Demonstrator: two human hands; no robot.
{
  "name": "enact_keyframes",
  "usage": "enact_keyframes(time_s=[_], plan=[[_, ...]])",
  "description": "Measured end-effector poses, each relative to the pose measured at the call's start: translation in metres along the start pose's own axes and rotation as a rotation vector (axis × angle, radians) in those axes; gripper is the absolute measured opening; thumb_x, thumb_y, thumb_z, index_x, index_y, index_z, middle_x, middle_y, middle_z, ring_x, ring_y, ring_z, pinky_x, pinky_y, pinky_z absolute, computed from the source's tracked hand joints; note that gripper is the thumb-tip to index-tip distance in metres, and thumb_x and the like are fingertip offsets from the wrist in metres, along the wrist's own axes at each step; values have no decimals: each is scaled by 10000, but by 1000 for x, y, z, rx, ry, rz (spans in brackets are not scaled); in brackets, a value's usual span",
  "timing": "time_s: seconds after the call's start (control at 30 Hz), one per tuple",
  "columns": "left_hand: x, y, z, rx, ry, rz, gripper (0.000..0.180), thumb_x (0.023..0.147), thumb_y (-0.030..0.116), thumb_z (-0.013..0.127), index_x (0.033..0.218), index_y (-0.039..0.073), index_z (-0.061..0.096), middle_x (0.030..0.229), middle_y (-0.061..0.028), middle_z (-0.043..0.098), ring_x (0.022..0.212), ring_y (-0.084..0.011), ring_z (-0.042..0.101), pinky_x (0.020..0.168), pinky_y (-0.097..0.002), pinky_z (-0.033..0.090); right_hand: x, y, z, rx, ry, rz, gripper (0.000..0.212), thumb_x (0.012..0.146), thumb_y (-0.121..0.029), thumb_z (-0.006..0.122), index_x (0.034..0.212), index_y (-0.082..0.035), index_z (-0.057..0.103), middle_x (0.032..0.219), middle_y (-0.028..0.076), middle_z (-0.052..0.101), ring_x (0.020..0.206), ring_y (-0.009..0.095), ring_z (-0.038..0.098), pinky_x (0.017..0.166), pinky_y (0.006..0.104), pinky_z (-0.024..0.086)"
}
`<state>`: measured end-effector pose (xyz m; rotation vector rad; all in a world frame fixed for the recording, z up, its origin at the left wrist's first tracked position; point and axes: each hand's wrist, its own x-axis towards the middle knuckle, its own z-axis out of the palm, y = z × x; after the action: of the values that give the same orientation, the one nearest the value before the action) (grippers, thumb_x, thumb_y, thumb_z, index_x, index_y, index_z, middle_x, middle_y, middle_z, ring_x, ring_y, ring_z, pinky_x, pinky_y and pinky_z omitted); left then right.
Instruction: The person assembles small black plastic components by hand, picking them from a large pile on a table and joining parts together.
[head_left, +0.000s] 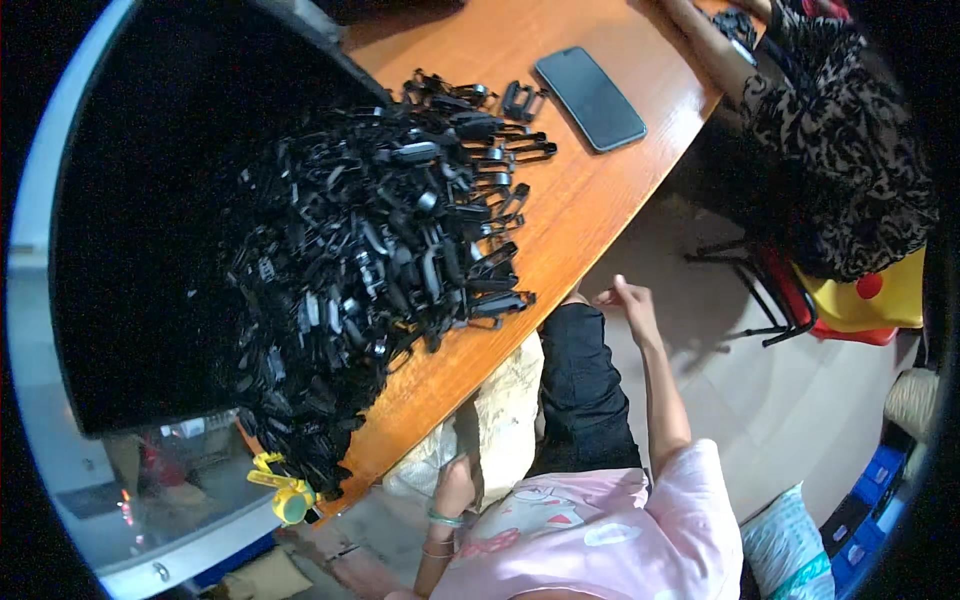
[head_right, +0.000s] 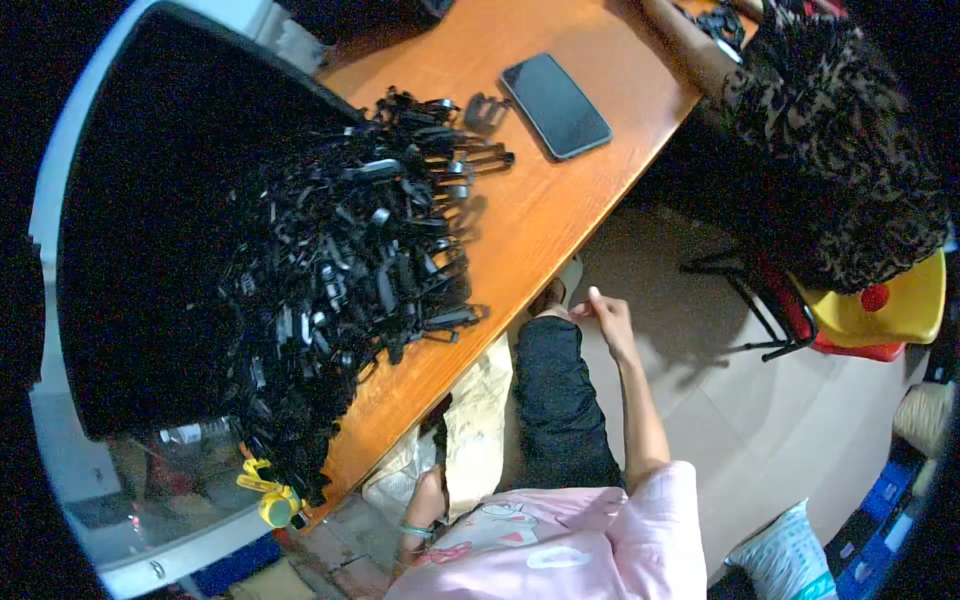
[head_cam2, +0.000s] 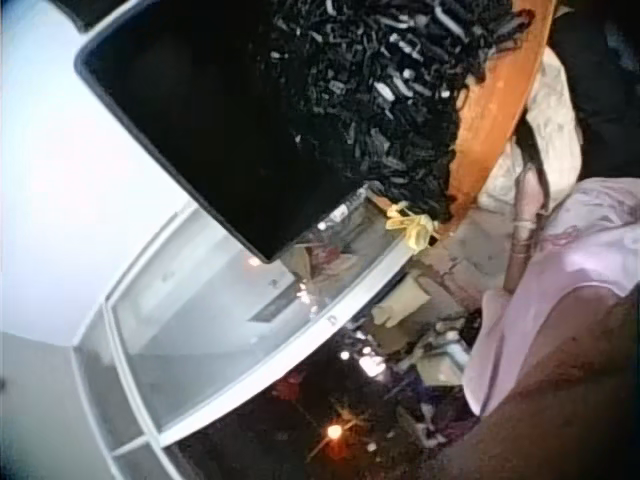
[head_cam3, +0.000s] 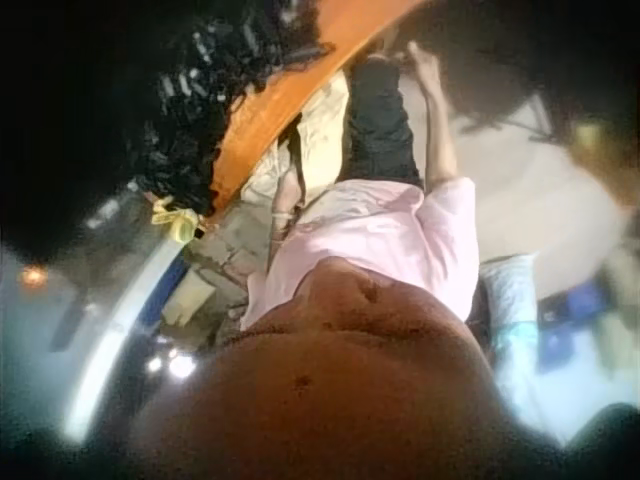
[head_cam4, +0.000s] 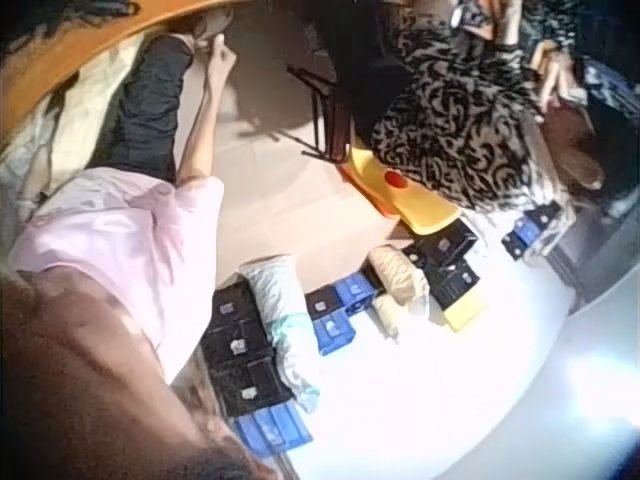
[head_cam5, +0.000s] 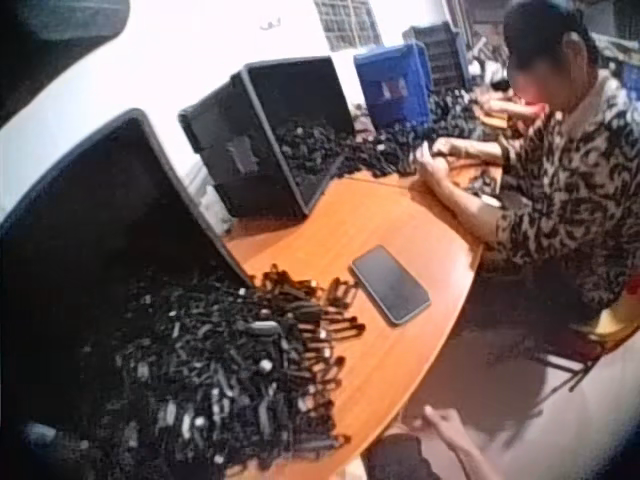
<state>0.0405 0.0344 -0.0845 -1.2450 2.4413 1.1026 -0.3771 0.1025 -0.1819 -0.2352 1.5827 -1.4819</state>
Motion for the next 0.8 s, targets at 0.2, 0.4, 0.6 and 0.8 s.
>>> enact_keyframes(time_s=[0.2,0.4,0.6,0.8], plan=[[9,69,-38,-114,27,139,120,760,26,545,851,-52,555,865,-235,557,835,-438,536,721,-442,452,-84,-132,111,-547,149,-951,307,736,-143,720,995,-28,603,976,125,573,839,244,579,713,329,470],[33,124,-56,-167,443,618,134,796,56,590,906,-14,618,939,-160,609,853,-308,599,735,-388,485,-36,-143,154,-769,232,-1075,457,868,-247,553,1294,-105,469,1379,176,345,1311,354,261,1060,447,219],[151,173,-81,598,650,1035,282,810,119,499,1054,35,614,1260,-176,488,1270,-307,362,1077,-494,231,8,-169,166,-366,-44,-890,546,985,-431,147,1341,-143,444,1466,116,264,1371,286,172,1115,383,101],[169,161,-100,419,751,986,172,771,145,540,871,49,643,1162,-167,507,1235,-303,377,1063,-529,231,-2,-150,173,-511,-39,-946,438,985,-347,292,1307,-118,481,1420,115,359,1366,278,203,1108,413,109]])
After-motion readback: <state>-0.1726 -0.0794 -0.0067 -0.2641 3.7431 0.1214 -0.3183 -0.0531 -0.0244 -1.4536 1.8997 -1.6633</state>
